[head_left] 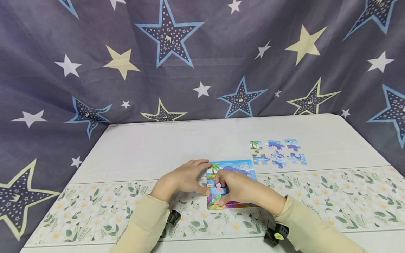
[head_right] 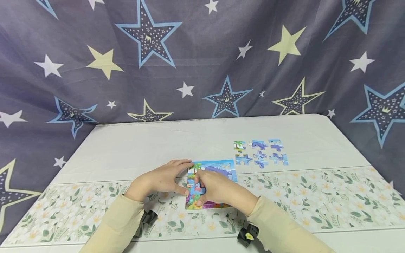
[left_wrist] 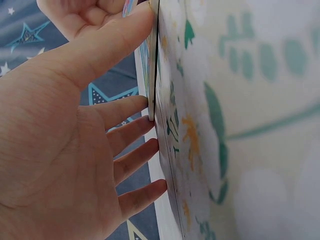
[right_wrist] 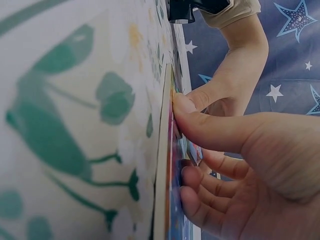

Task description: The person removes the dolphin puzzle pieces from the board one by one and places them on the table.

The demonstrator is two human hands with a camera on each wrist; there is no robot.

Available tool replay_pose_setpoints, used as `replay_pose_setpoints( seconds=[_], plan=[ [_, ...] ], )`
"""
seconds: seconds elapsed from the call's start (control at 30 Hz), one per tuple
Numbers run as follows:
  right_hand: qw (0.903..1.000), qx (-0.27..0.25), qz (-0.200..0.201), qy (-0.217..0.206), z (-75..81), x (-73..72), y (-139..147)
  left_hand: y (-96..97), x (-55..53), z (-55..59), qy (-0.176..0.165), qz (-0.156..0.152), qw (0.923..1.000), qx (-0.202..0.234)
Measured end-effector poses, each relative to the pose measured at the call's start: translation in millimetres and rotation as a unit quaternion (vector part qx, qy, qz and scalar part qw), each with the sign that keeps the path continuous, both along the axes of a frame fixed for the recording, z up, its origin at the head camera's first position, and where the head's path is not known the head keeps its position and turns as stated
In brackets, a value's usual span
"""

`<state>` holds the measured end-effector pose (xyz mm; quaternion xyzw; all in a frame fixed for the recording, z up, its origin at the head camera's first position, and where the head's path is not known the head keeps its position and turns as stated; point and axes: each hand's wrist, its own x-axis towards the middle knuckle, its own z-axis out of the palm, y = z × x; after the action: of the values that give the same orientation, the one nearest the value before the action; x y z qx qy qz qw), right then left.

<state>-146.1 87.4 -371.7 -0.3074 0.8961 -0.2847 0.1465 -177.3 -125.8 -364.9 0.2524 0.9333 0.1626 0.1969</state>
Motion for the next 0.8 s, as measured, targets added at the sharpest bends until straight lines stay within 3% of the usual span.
replay_pose_setpoints(
  seconds=[0.2,0.5,0.8],
  plan=[
    [0.9999,-0.004,0.005,0.016,-0.3,-0.7,0.3,0.0,0.2,-0.7,0.000,-0.002,1.0000,-0.003],
    [0.9998,-0.011,0.016,-0.004,3.1,0.6,1.6,-0.1,0.1,-1.5,0.001,-0.003,1.0000,-0.001],
    [0.9999,0.006,0.010,0.011,4.9,2.3,-0.8,-0.1,-0.3,-1.2,0.002,-0.002,1.0000,0.000]
  ],
)
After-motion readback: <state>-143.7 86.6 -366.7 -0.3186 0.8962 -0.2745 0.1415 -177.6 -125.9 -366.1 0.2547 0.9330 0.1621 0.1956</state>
